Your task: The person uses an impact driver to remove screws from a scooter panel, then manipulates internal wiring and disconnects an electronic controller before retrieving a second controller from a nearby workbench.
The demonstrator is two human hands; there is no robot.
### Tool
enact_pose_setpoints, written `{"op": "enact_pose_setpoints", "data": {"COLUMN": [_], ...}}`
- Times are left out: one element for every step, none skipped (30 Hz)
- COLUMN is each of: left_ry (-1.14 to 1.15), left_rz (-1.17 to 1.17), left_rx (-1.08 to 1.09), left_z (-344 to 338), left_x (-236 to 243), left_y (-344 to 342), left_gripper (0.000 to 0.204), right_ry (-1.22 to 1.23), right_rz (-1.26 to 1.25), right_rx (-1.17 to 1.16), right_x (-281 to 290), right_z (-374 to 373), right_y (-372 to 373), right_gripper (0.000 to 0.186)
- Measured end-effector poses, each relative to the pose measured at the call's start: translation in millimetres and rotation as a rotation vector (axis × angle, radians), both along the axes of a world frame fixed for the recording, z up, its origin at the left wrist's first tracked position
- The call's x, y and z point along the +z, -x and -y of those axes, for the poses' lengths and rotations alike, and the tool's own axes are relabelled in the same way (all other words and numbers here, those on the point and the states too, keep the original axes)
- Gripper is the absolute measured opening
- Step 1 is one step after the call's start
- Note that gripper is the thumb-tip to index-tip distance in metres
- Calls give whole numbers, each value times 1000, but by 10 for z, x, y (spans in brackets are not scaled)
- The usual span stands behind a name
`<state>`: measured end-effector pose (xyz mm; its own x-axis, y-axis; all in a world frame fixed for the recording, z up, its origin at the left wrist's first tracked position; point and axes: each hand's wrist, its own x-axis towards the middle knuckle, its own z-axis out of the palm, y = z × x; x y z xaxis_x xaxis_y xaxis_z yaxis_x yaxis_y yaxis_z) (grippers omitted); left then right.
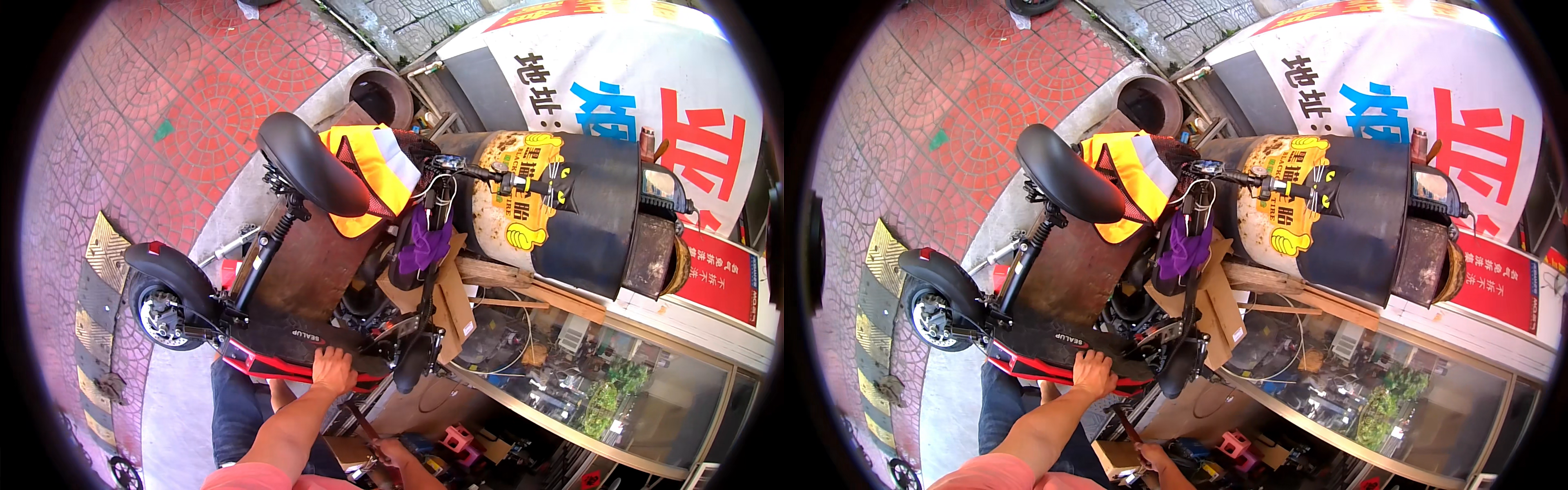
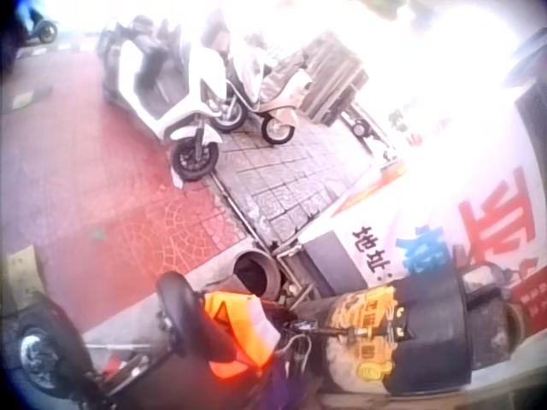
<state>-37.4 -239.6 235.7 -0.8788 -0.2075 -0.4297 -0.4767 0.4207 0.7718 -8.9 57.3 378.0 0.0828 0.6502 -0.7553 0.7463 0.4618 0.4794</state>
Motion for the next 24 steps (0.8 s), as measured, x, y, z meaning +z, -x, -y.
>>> {"op": "enact_pose_setpoints", "data": {"left_ry": [14, 26, 41, 56, 97, 136, 174, 187, 213, 250, 279, 315, 336, 360, 383, 425, 453, 491, 527, 533, 546, 553, 560, 566], "left_rz": [-2, -11, -19, -27, -42, -54, -66, -69, -77, -90, -93, -127, -152, -158, -170, -174, -181, -181, -185, -186, -192, -229, -267, -306], "left_rx": [0, 14, 25, 34, 48, 57, 64, 66, 61, 53, 37, 56, 55, 57, 52, 31, 4, -41, -85, -131, -163, -216, -260, -311], "left_z": [-24, -30, -26, -36, -52, -84, -119, -154, -203, -230, -262, -262, -286, -312, -332, -340, -377, -405, -422, -455, -472, -489, -505, -520], "left_x": [-10, 21, 46, 62, 61, 56, 48, 28, 34, 30, 25, -5, -20, -19, -38, -75, -80, -106, -121, -101, -96, -114, -140, -167], "left_y": [4, 11, 17, 35, 44, 34, 28, 32, 12, 4, -31, 14, 12, 6, 24, 35, 35, 31, 28, 19, 30, 28, 20, 14], "left_gripper": [30, 30, 29, 28, 27, 26, 25, 24, 24, 24, 24, 23, 23, 24, 25, 25, 26, 27, 28, 30, 31, 32, 34, 38], "right_ry": [14, 25, 40, 70, 70, 68, 65, 77, 87, 107, 146, 135, 234, 266, 240, 273, 259, 202, 211, 180, 177, 165, 151, 139], "right_rz": [9, 19, 32, 43, 44, 49, 54, 50, 47, 38, 5, -47, -56, -97, -136, -163, -241, -256, -350, -425, -455, -549, -646, -693], "right_rx": [-13, -22, -34, -18, -1, 13, 26, 13, -3, -22, -28, -81, -140, -206, -215, -237, -292, -302, -276, -290, -406, -477, -539, -618], "right_x": [-62, -107, -179, -249, -335, -424, -515, -648, -807, -982, -977, -1235, -1349, -1568, -1799, -2002, -2304, -2495, -2623, -2805, -3008, -3240, -3485, -3725], "right_z": [-94, -222, -343, -474, -542, -582, -662, -831, -1029, -1175, -1142, -1333, -1510, -1729, -1898, -2062, -2353, -2433, -2484, -2561, -2742, -2945, -3085, -3158], "right_y": [-31, -26, -37, -43, -53, -74, -117, -169, -233, -293, -326, -371, -397, -472, -564, -594, -694, -694, -688, -751, -788, -910, -1026, -1094], "right_gripper": [24, 24, 24, 23, 22, 22, 21, 22, 22, 22, 24, 27, 27, 28, 28, 28, 29, 30, 30, 24, 22, 23, 24, 25]}}
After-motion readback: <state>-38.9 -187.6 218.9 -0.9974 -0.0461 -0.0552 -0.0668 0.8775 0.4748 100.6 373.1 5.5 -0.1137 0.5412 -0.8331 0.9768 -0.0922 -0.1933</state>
